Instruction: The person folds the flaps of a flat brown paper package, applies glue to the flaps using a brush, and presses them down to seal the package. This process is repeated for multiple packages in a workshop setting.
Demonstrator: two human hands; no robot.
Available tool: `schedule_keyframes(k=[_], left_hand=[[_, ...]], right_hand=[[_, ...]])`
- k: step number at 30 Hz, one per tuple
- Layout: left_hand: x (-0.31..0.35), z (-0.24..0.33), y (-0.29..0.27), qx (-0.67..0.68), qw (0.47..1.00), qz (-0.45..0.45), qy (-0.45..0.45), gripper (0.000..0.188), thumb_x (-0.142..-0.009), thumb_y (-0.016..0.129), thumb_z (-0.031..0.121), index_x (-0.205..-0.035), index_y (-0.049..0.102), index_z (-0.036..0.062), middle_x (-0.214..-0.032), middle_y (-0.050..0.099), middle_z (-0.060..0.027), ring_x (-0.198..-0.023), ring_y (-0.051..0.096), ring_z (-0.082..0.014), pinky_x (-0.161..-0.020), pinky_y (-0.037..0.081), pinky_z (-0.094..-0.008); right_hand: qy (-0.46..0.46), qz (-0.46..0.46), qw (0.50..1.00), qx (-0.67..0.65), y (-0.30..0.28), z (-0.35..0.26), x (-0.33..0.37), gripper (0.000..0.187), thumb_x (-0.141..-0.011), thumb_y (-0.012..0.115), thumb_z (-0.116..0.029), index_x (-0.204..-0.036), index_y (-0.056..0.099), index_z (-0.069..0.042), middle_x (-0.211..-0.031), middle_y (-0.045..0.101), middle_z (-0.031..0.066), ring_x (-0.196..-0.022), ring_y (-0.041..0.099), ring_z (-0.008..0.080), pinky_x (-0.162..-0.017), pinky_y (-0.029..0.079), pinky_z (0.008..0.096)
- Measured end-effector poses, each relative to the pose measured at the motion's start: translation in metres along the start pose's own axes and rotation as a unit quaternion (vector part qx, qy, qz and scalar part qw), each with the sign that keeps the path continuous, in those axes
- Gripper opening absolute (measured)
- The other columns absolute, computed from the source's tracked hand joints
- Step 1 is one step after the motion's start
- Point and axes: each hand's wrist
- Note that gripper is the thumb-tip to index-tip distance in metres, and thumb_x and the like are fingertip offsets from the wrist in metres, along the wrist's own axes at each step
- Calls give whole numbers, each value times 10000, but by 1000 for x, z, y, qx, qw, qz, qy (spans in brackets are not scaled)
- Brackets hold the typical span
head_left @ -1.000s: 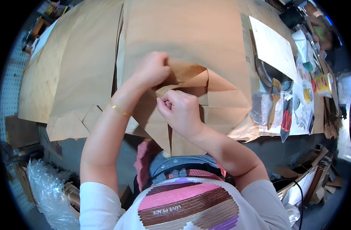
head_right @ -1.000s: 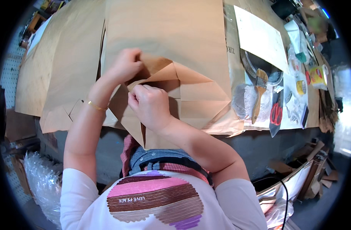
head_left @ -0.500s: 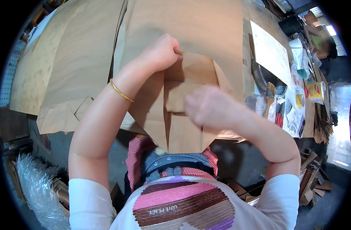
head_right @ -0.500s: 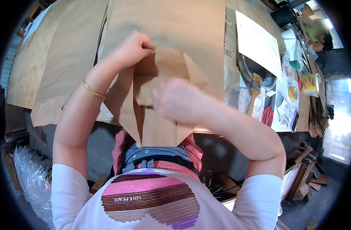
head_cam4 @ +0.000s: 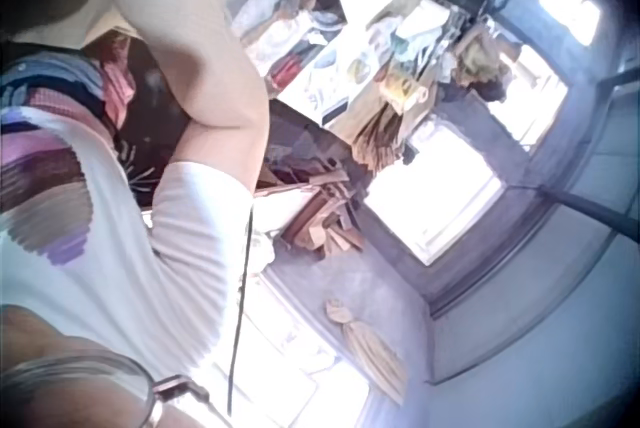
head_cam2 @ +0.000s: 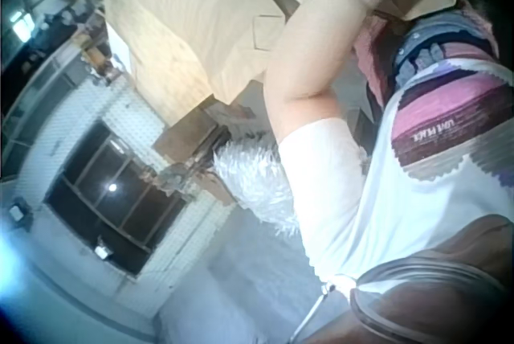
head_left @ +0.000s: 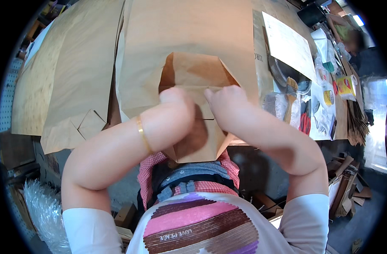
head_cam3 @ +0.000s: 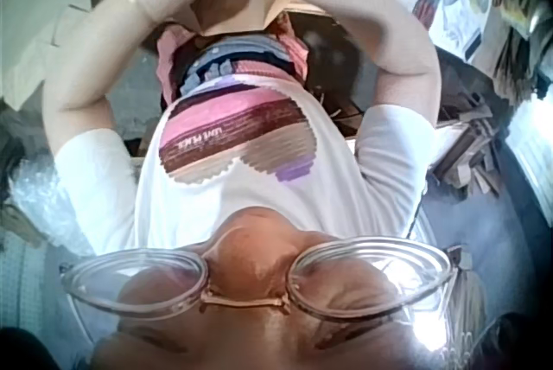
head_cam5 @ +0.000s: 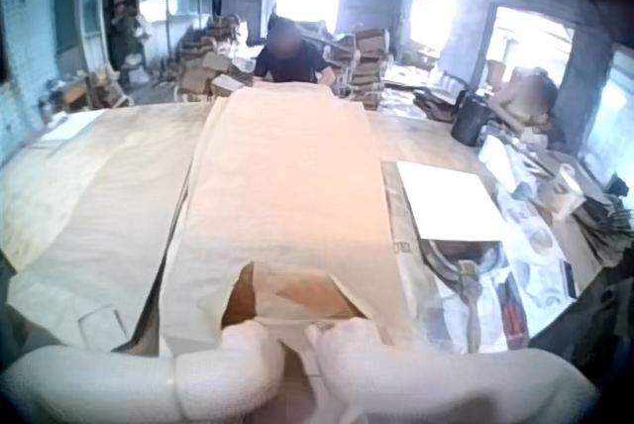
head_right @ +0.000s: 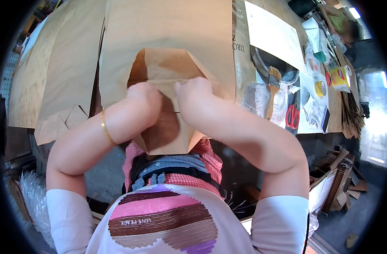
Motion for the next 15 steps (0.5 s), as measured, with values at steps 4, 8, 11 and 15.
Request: schedule_keyframes(k=[4,8,11,15], left_hand=[[34,-56,26,-23,979,192,-66,471,-739,701,132,-1166,550,4,-1001,681,-108,-956,674,-247,-780,544,-356],[31,-71,15,56,988,122,-70,406,-748,634,70,-1147,584,14,-1056,661,-114,-985,654,-257,-820,534,-359],[28,-80,20,210,959,192,-14,464,-647,679,38,-1103,602,-6,-1035,639,-165,-994,625,-314,-840,515,-375],[29,-91,25,320,919,206,103,379,-621,664,-14,-999,642,-14,-1032,604,-155,-1019,586,-342,-863,501,-388]], right_hand=[[75,77,993,-41,31,29,35,478,-711,663,-64,-1168,520,-56,-845,691,134,-816,687,316,-682,544,407],[77,105,989,-68,21,52,17,480,-711,624,-43,-1180,530,-70,-856,681,154,-806,680,328,-650,537,424],[-61,117,977,-166,29,61,22,373,-696,644,-68,-1066,596,-77,-782,637,117,-782,650,320,-652,508,417],[-192,137,941,-242,17,45,40,184,-693,671,-79,-874,647,-58,-726,580,103,-751,609,313,-663,488,408]])
Point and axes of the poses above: each hand's wrist, its own x-axis away from the middle knuckle, its own y-axis out of the palm, z = x × y
